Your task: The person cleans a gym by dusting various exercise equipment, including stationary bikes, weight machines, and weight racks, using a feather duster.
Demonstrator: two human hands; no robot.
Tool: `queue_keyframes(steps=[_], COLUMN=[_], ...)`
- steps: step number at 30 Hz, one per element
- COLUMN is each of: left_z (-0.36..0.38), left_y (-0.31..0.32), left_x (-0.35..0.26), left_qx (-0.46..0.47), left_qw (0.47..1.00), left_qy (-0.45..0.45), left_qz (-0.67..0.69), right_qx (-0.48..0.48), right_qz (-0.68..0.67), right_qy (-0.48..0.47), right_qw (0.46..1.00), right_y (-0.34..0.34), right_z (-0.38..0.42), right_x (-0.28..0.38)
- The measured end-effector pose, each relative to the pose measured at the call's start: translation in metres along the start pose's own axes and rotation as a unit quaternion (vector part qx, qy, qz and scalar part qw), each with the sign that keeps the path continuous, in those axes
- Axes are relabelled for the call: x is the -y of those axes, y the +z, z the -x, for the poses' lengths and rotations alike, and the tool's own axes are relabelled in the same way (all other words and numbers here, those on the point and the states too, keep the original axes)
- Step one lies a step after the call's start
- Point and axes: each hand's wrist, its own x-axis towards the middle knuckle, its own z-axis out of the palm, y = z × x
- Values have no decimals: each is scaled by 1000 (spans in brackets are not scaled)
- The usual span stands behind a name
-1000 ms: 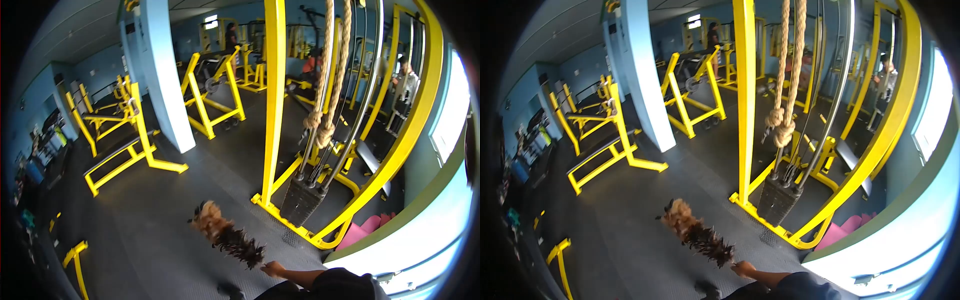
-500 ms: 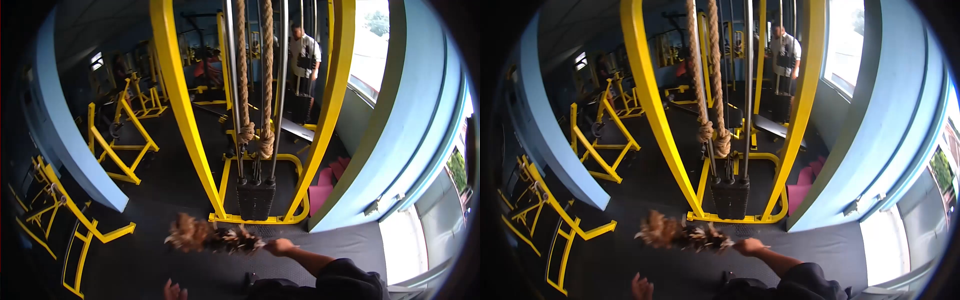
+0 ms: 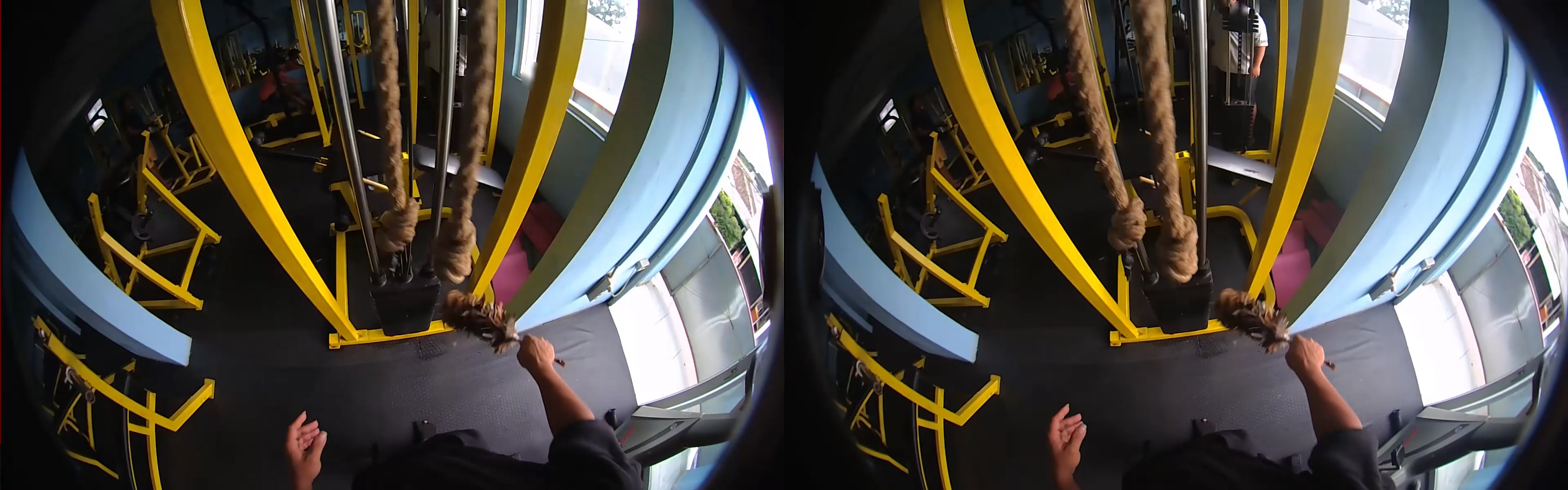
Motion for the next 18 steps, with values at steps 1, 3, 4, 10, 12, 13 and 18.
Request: queue_keyframes(steps=[1, 3, 4, 10, 12, 13, 18], left_z=[-4, -16, -24, -90, -121, -136, -182], left_y=[-5, -12, -17, -46, -49, -48, 2], left_x=[8, 12, 10, 10, 14, 16, 20], left_qx=[9, 5, 20, 163, 207, 232, 318], left_qw=[1000, 998, 996, 986, 978, 973, 946], left_qy=[-1, -56, -83, -39, -8, -1, 35], left_qz=[5, -5, -19, -4, -7, -14, 44], right_qx=[-3, -13, -24, -273, -384, -452, -510], right_qz=[-14, -42, -73, -230, -276, -279, -344], right_qy=[27, 85, 127, 195, 128, 79, 60], right_qw=[1000, 995, 989, 913, 872, 844, 786], right_y=[-9, -20, -24, -62, -84, -96, -139], right_z=[17, 44, 57, 92, 88, 83, 54], right_x=[2, 3, 3, 25, 40, 46, 58])
